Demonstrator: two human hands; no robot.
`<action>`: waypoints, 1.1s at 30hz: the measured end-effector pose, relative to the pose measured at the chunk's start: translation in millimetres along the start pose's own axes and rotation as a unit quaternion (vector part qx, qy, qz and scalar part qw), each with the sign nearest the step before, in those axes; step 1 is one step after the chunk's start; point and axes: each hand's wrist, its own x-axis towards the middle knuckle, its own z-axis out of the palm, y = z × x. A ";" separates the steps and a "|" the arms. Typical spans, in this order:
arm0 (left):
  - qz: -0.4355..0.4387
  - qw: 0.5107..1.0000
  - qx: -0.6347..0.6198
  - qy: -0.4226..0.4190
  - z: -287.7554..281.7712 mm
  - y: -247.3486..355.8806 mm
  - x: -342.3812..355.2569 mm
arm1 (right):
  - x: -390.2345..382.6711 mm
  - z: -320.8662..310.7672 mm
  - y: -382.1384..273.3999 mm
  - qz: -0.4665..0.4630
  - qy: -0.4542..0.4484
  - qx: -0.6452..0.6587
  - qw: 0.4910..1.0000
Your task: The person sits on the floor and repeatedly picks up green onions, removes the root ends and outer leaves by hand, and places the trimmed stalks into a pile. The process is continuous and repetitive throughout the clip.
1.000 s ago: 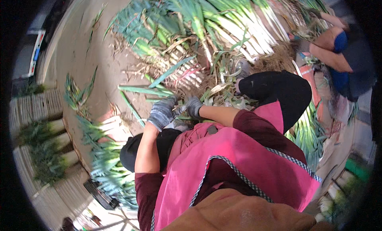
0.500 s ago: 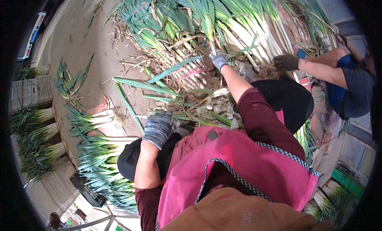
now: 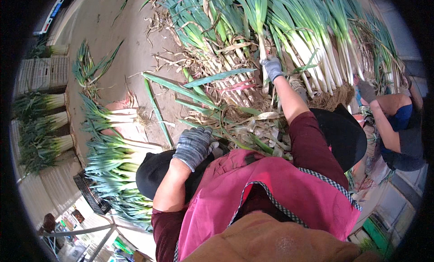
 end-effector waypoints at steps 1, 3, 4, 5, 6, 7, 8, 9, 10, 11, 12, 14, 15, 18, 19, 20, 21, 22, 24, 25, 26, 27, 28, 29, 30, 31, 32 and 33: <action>0.006 1.000 -0.006 0.004 -0.4 1.1 -1.0 | 2.0 -9.7 -22.9 0.024 -0.009 0.086 0.996; 0.011 1.000 -0.003 0.011 -1.1 3.9 -2.6 | -1.6 -15.4 -44.1 0.079 -0.062 0.251 0.963; 0.011 1.000 -0.005 0.008 -2.8 4.8 -2.5 | -10.4 -16.3 -58.3 0.104 -0.105 0.327 0.933; 0.012 1.000 -0.006 0.005 -4.4 6.1 -3.3 | -31.8 -14.8 -66.3 0.132 -0.140 0.358 0.914; 0.010 1.000 -0.008 0.004 -6.8 7.4 -5.8 | -65.1 -14.2 -78.8 0.157 -0.177 0.386 0.892; 0.032 0.999 -0.003 0.044 -3.1 6.0 -5.4 | -88.0 -10.1 -67.1 0.187 -0.211 0.373 0.884; 0.036 0.998 0.005 0.045 -6.4 7.8 -5.4 | -111.2 -2.1 -51.1 0.225 -0.180 0.334 0.898; 0.041 0.998 0.012 0.046 -9.6 10.2 -4.5 | -134.5 5.6 -35.2 0.264 -0.148 0.296 0.906; 0.079 0.996 0.017 0.044 -14.3 14.8 7.3 | -114.1 19.5 86.7 0.121 -0.008 0.261 0.958; 0.081 0.996 0.000 0.046 -12.9 11.2 8.6 | -126.1 27.0 67.5 0.182 -0.007 0.206 0.962; 0.075 0.997 -0.021 0.026 -22.7 14.4 8.0 | -144.2 24.7 32.6 0.241 0.009 0.148 0.959; 0.082 0.993 -0.057 0.061 -27.7 16.5 10.1 | -172.2 9.7 -27.6 0.169 0.003 0.222 0.960; 0.106 0.986 -0.059 0.111 -13.2 8.4 18.3 | -185.5 1.9 -56.9 0.131 0.004 0.260 0.957; 0.055 0.979 -0.165 0.111 -24.7 15.6 32.2 | -243.5 -43.2 -161.6 0.151 -0.065 0.279 0.946; 0.058 0.962 -0.239 0.122 -22.3 15.1 42.0 | -250.8 -36.9 -160.5 0.119 -0.078 0.381 0.914; 0.060 0.939 -0.312 0.134 -23.5 14.7 51.4 | -266.5 -43.4 -157.9 0.054 -0.112 0.414 0.902; 0.064 0.923 -0.344 0.158 -27.6 14.8 55.4 | -285.3 -51.2 -172.5 0.060 -0.144 0.402 0.902; 0.078 0.886 -0.421 0.178 -23.4 11.2 65.1 | -301.9 -57.0 -182.4 0.066 -0.180 0.388 0.901; 0.052 0.805 -0.568 0.159 -45.7 23.6 63.8 | -322.2 -64.9 -179.6 0.049 -0.200 0.359 0.910; 0.059 0.724 -0.667 0.166 -53.7 29.9 61.8 | -326.0 -68.4 -170.0 0.045 -0.228 0.363 0.902; 0.065 0.675 -0.701 0.221 -51.8 20.2 73.2 | -332.1 -71.2 -171.6 0.053 -0.227 0.345 0.909; 0.055 0.617 -0.755 0.216 -51.7 9.3 81.9 | -334.2 -72.5 -168.1 0.050 -0.234 0.327 0.914; 0.047 0.557 -0.802 0.209 -56.2 2.2 83.6 | -334.5 -73.4 -163.9 0.047 -0.238 0.312 0.919; 0.041 0.538 -0.815 0.211 -61.5 -7.0 81.3 | -335.5 -72.7 -163.5 0.045 -0.236 0.284 0.928; 0.038 0.517 -0.829 0.208 -67.8 -9.9 77.8 | -336.8 -74.1 -162.1 0.044 -0.229 0.253 0.939; 0.032 0.468 -0.855 0.221 -65.0 -14.2 79.4 | -336.5 -72.3 -158.5 0.044 -0.245 0.282 0.926; 0.032 0.437 -0.869 0.231 -59.2 -23.4 83.3 | -335.3 -67.0 -158.2 0.017 -0.244 0.246 0.938; 0.009 0.406 -0.876 0.260 -56.1 -21.7 84.2 | -335.9 -63.0 -157.7 -0.007 -0.236 0.210 0.949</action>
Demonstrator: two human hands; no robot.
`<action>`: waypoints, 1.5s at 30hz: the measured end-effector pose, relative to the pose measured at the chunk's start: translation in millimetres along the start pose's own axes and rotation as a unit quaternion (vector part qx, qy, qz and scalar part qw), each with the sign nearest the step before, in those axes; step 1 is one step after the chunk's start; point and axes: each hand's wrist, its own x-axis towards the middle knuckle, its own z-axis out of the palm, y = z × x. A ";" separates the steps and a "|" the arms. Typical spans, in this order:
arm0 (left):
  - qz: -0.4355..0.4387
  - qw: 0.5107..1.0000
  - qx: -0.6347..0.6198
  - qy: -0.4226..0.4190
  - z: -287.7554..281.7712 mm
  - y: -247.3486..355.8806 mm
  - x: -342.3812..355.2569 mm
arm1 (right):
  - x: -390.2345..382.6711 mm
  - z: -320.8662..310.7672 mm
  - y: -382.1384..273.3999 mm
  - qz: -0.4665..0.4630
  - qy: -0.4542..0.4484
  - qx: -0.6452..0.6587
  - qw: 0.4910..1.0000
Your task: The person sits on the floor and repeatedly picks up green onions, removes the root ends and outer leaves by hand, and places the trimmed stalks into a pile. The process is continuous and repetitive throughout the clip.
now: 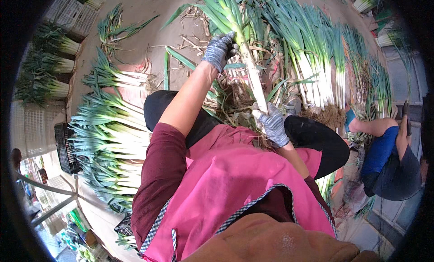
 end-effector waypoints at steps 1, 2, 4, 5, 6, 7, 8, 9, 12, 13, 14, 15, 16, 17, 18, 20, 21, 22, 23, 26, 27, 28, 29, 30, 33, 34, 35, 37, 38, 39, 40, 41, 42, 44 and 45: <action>0.013 0.999 -0.023 0.040 -0.3 -3.3 -0.5 | 1.6 2.1 3.1 -0.017 0.005 -0.042 0.999; 0.033 0.998 -0.037 0.033 -3.7 -6.3 -0.5 | 5.2 1.9 12.2 -0.003 0.012 -0.058 0.998; 0.014 0.998 -0.028 0.061 -7.5 -5.3 -3.5 | 5.0 8.9 6.9 -0.014 0.014 -0.095 0.995; 0.004 0.997 -0.023 0.074 -10.1 -4.9 -4.7 | 5.2 11.5 5.5 -0.020 0.015 -0.114 0.993; 0.006 0.996 -0.027 0.084 -11.5 -4.6 -4.5 | 6.3 10.8 9.1 -0.022 0.010 -0.106 0.994; 0.030 0.996 -0.001 0.082 -11.9 -5.9 -5.6 | 6.8 11.1 9.4 -0.004 0.007 -0.080 0.997; 0.054 0.995 0.025 0.080 -11.4 -7.7 -7.2 | 7.4 11.9 9.9 0.013 0.004 -0.054 0.998; 0.079 0.993 0.051 0.078 -8.5 -7.7 -11.5 | 8.7 12.3 10.0 0.030 0.000 -0.027 0.999; 0.226 0.877 0.425 -0.005 -11.8 -18.2 -21.4 | 15.7 11.1 8.7 0.089 -0.021 0.096 0.991; 0.307 0.789 0.531 -0.039 -8.7 -23.1 -22.8 | 18.4 11.1 7.5 0.108 -0.029 0.140 0.984; 0.267 0.756 0.597 -0.030 -6.8 -32.1 -31.2 | 21.9 6.8 10.1 0.123 -0.050 0.140 0.981; 0.266 0.676 0.683 -0.071 -11.4 -42.4 -32.4 | 24.9 7.6 13.2 0.134 -0.046 0.151 0.978; 0.201 0.673 0.697 -0.145 0.6 -37.9 -46.3 | 27.2 6.8 16.3 0.146 -0.035 0.160 0.976; 0.111 0.674 0.709 -0.177 17.6 -39.6 -67.3 | 31.0 4.8 22.1 0.159 -0.025 0.169 0.972; 0.093 0.640 0.711 -0.276 26.8 -38.1 -86.8 | 42.2 -12.9 52.9 0.185 -0.053 0.209 0.959; 0.149 0.593 0.624 -0.485 28.5 -60.3 -117.9 | 55.8 -35.3 88.8 0.172 -0.120 0.252 0.945; 0.181 0.617 0.511 -0.571 31.6 -71.7 -124.9 | 56.8 -38.7 91.7 0.154 -0.158 0.258 0.941; 0.087 0.608 0.548 -0.568 27.2 -72.6 -122.7 | 60.2 -41.3 94.7 0.135 -0.189 0.261 0.937; -0.007 0.593 0.579 -0.560 21.5 -69.8 -119.2 | 58.6 -44.5 98.7 0.117 -0.216 0.263 0.933; 0.152 0.646 0.698 -0.268 6.8 -47.2 -73.9 | 54.4 -57.1 98.3 0.076 -0.250 0.224 0.939; 0.206 0.807 0.544 -0.104 -0.4 -34.7 -61.1 | 56.9 -59.0 101.0 0.055 -0.266 0.210 0.939; 0.209 0.910 0.356 -0.023 -14.6 -30.9 -38.8 | 61.1 -61.0 104.0 0.033 -0.288 0.188 0.938; 0.151 0.944 0.288 0.062 -11.6 -11.2 -37.9 | 70.2 -60.2 111.9 0.009 -0.313 0.174 0.934; 0.070 0.963 0.223 0.135 -25.4 -6.7 -23.0 | 70.6 -59.2 111.8 -0.005 -0.331 0.161 0.930; -0.030 0.995 -0.038 0.090 -44.1 -6.8 6.6 | 53.6 -38.3 95.5 0.042 -0.353 0.215 0.910; -0.025 0.990 -0.098 0.098 -19.5 3.7 -9.8 | 47.1 -30.7 87.0 0.056 -0.357 0.235 0.902; -0.031 0.991 -0.094 0.091 -18.9 11.6 -11.3 | 40.2 -14.5 58.3 0.001 -0.390 0.206 0.898; 0.019 0.993 -0.085 0.076 -38.8 15.1 1.5 | 33.5 14.9 7.0 0.150 -0.296 0.294 0.896; 0.019 0.991 -0.105 0.083 -36.9 19.3 -0.2 | 36.8 18.3 5.6 0.095 -0.326 0.294 0.894; 0.016 0.991 -0.114 0.073 -34.7 27.9 -2.3 | 41.8 25.3 0.7 0.077 -0.313 0.254 0.912; 0.031 0.990 -0.094 0.099 -31.7 32.3 -7.1 | 42.9 32.6 -5.2 0.045 -0.287 0.191 0.938; 0.046 0.988 -0.074 0.125 -28.0 35.6 -13.4 | 39.9 37.4 -11.5 0.010 -0.263 0.132 0.956; 0.055 0.989 -0.087 0.107 -35.1 41.5 -10.9 | 36.5 44.0 -16.7 -0.032 -0.250 0.075 0.965; 0.055 0.987 -0.144 0.041 -62.7 51.7 5.8 | 29.0 55.6 -29.3 -0.176 -0.242 -0.056 0.953; 0.068 0.989 -0.127 0.024 -80.6 60.7 11.8 | 25.4 58.9 -31.8 -0.272 -0.236 -0.126 0.924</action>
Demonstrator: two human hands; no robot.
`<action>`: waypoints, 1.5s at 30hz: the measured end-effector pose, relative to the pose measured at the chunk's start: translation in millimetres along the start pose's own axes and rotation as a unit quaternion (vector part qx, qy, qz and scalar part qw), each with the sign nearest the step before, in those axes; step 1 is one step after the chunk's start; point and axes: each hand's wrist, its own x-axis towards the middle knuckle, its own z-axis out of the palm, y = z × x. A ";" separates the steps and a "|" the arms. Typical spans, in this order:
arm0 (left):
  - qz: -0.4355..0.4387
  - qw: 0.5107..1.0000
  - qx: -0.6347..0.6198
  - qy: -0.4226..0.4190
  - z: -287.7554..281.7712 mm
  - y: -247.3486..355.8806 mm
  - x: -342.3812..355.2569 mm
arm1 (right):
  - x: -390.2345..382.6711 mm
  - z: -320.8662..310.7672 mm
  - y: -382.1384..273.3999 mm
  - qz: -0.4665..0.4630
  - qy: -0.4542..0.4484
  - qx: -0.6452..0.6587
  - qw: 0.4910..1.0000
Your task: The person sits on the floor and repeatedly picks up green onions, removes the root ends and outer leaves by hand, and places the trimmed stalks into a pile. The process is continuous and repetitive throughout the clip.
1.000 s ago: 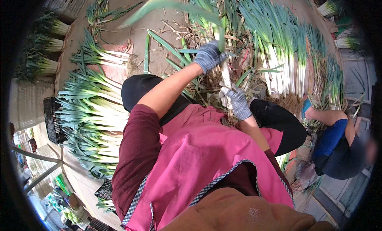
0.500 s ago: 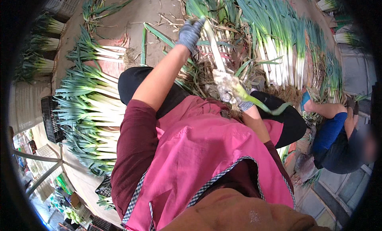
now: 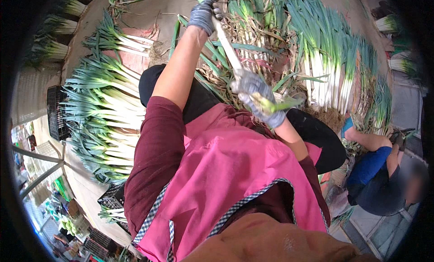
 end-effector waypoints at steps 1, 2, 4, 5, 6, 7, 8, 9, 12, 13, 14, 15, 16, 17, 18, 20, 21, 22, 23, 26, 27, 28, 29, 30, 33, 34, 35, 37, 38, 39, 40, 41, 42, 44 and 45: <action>0.018 1.000 0.007 0.009 -17.1 13.5 6.4 | -4.5 0.3 -4.7 -0.059 -0.015 -0.063 0.996; 0.035 0.999 0.015 0.019 -33.8 28.5 12.0 | -12.8 -3.8 -1.8 -0.139 -0.023 -0.176 0.974; 0.082 0.993 -0.019 0.080 -31.9 39.8 -2.0 | -46.0 -13.8 0.8 -0.047 -0.015 -0.163 0.985; 0.090 0.994 -0.029 0.056 -40.4 47.7 -0.7 | -62.6 -13.2 0.1 0.026 0.035 -0.067 0.997; 0.097 0.994 -0.039 0.033 -50.5 57.6 1.6 | -76.4 -13.7 -0.3 0.101 0.085 0.030 0.991; 0.108 0.991 -0.017 0.071 -56.1 63.0 1.1 | -92.0 -24.7 4.5 0.178 0.113 0.116 0.971; 0.114 0.992 -0.022 0.058 -66.7 67.1 0.9 | -103.8 -32.6 12.8 0.253 0.140 0.198 0.936; 0.107 0.992 -0.040 0.059 -69.0 71.7 1.0 | -108.8 -24.8 26.9 0.159 0.202 0.293 0.921; 0.171 0.981 0.017 0.084 -97.2 99.2 5.4 | -157.5 -70.2 67.5 0.376 0.189 0.443 0.792; 0.148 0.988 0.026 0.026 -103.0 108.0 7.0 | -157.7 -71.8 64.7 0.386 0.248 0.349 0.817; 0.123 0.991 0.035 -0.032 -107.8 114.0 10.0 | -162.8 -64.1 85.6 0.436 0.346 0.350 0.754; 0.123 0.991 0.056 -0.009 -102.4 113.3 7.4 | -150.0 -67.1 77.4 0.444 0.251 0.283 0.812; 0.122 0.990 0.074 0.013 -91.4 104.8 -1.0 | -138.1 -71.3 66.8 0.446 0.156 0.207 0.857; 0.111 0.991 0.077 -0.002 -68.8 92.4 -14.7 | -145.5 -84.7 86.2 0.460 0.039 -0.149 0.875; 0.104 0.986 0.127 0.034 -54.0 85.5 -21.9 | -141.3 -100.1 112.1 0.438 -0.204 -0.463 0.743; 0.109 0.994 0.017 -0.015 -55.8 66.8 -17.2 | -70.0 -70.9 39.0 0.402 -0.201 -0.565 0.692; 0.099 0.994 -0.017 0.034 -40.9 53.8 -19.1 | -70.9 -83.6 79.7 0.440 -0.212 -0.587 0.645; 0.098 0.989 -0.047 0.099 -38.6 45.8 -26.7 | -32.6 -58.3 27.3 0.390 -0.077 -0.578 0.712; 0.092 0.985 -0.035 0.140 -38.5 33.1 -23.7 | -6.0 -39.8 4.7 0.313 0.001 -0.533 0.786; 0.082 0.993 -0.065 0.061 -33.3 -2.4 -25.6 | 51.9 4.9 20.8 -0.043 0.106 -0.640 0.759; 0.086 0.989 -0.053 0.104 -18.7 -12.9 -31.1 | 73.8 19.8 28.4 -0.072 0.126 -0.650 0.746; 0.076 0.988 -0.079 0.104 1.5 -17.8 -46.8 | 94.8 29.0 31.1 -0.024 0.084 -0.698 0.711; 0.079 0.988 -0.094 0.090 10.6 -20.9 -55.7 | 112.3 36.3 37.4 0.026 0.102 -0.716 0.691; 0.084 0.988 -0.109 0.077 14.7 -23.0 -59.7 | 124.5 33.5 49.6 0.019 0.134 -0.700 0.701; 0.079 0.990 -0.117 0.006 -29.6 2.2 -44.9 | 118.8 14.0 66.2 0.092 0.057 -0.529 0.842; 0.089 0.982 -0.098 0.133 -9.7 14.5 -53.2 | 110.8 11.8 57.9 0.204 -0.003 -0.546 0.813; 0.078 0.985 -0.089 0.127 -22.1 9.8 -49.9 | 93.0 10.9 70.8 0.173 0.004 -0.538 0.825; 0.069 0.993 -0.051 0.087 -21.3 9.6 -55.2 | 66.7 8.7 72.8 0.208 -0.018 -0.518 0.830; 0.051 0.994 -0.072 0.065 -26.1 14.5 -55.7 | 54.3 10.0 64.9 0.277 -0.049 -0.499 0.820; 0.032 0.994 -0.092 0.039 -31.3 20.1 -53.5 | 34.7 8.5 69.9 0.251 -0.038 -0.475 0.843; 0.013 0.994 -0.112 0.014 -34.6 24.2 -53.9 | 13.3 7.6 79.8 0.223 -0.028 -0.448 0.865; 0.024 0.993 -0.110 0.021 -29.3 25.0 -60.3 | -3.6 8.8 83.5 0.228 -0.027 -0.390 0.892; 0.029 0.995 -0.090 0.010 -28.4 24.9 -60.5 | -29.3 10.3 111.3 0.168 0.050 -0.269 0.947; 0.047 0.998 -0.043 -0.002 -34.7 28.7 -60.8 | -26.5 15.9 63.7 0.290 0.055 -0.005 0.955; 0.043 0.998 -0.032 -0.022 -30.7 29.4 -58.6 | -27.7 13.5 64.0 0.295 0.047 0.070 0.952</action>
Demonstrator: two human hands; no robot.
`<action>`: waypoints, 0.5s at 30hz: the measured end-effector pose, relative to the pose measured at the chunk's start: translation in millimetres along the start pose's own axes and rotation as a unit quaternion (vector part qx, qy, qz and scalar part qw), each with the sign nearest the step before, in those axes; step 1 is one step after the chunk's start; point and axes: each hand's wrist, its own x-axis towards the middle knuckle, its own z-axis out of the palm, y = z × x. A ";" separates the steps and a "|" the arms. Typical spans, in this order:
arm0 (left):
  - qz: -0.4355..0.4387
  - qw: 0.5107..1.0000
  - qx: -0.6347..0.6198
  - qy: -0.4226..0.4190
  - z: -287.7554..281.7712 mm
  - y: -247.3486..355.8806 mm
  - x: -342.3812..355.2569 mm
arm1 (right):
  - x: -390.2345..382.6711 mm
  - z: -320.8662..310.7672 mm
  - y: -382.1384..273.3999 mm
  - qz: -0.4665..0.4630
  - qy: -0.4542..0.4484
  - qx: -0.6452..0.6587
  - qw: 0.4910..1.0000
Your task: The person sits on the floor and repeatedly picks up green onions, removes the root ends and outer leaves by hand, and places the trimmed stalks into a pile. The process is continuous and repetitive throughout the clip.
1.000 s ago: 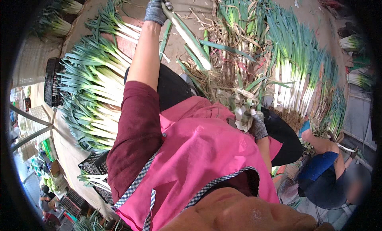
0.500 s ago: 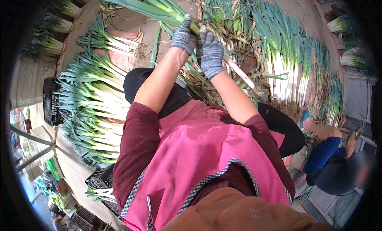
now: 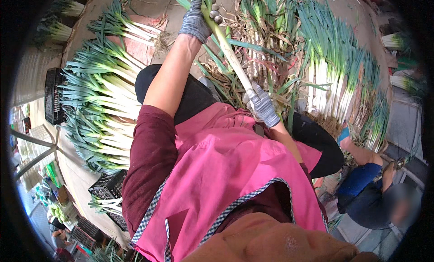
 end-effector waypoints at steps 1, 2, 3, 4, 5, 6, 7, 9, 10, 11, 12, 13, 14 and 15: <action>-0.017 1.000 -0.012 -0.012 1.7 -1.3 0.3 | 1.7 -4.1 0.9 0.009 -0.030 0.070 0.997; -0.033 0.999 -0.024 -0.025 2.8 -2.4 0.3 | 3.9 -7.3 1.4 0.016 -0.060 0.139 0.988; -0.048 0.998 -0.035 -0.038 5.9 -3.1 1.8 | 7.6 -7.0 -6.1 -0.006 -0.065 0.125 0.990; -0.046 0.998 -0.027 -0.038 15.8 -9.0 -2.1 | 11.4 -2.1 -20.7 -0.026 -0.071 0.110 0.991; -0.034 0.999 0.010 -0.005 26.9 -16.7 -7.8 | 15.7 3.3 -34.5 -0.046 -0.078 0.095 0.991; -0.033 0.999 0.018 -0.002 36.1 -25.2 -12.1 | 22.1 7.9 -44.3 -0.048 -0.060 0.080 0.994; -0.033 0.999 0.024 0.004 42.1 -32.7 -15.8 | 29.7 13.5 -55.5 -0.063 -0.040 0.061 0.995; -0.012 0.999 0.025 -0.030 51.0 -41.3 -17.6 | 47.0 22.3 -76.9 -0.093 -0.001 0.021 0.995; -0.026 0.999 0.023 -0.017 53.0 -43.7 -16.4 | 55.4 24.1 -84.6 -0.076 0.011 0.017 0.997; -0.041 0.999 0.021 -0.004 54.6 -45.2 -15.2 | 63.6 25.5 -91.3 -0.059 0.021 0.013 0.998; -0.032 0.997 0.049 0.040 57.4 -46.2 -15.0 | 67.4 25.6 -94.8 -0.041 0.033 0.006 0.999; -0.026 0.998 0.050 0.037 56.5 -44.0 -12.8 | 66.7 24.3 -95.8 -0.057 0.013 0.018 0.998; -0.018 0.998 0.052 0.034 53.8 -40.4 -9.3 | 64.5 21.7 -96.3 -0.073 -0.007 0.030 0.997; -0.013 0.998 0.053 0.031 51.1 -37.6 -7.6 | 61.0 19.6 -95.2 -0.087 -0.026 0.043 0.995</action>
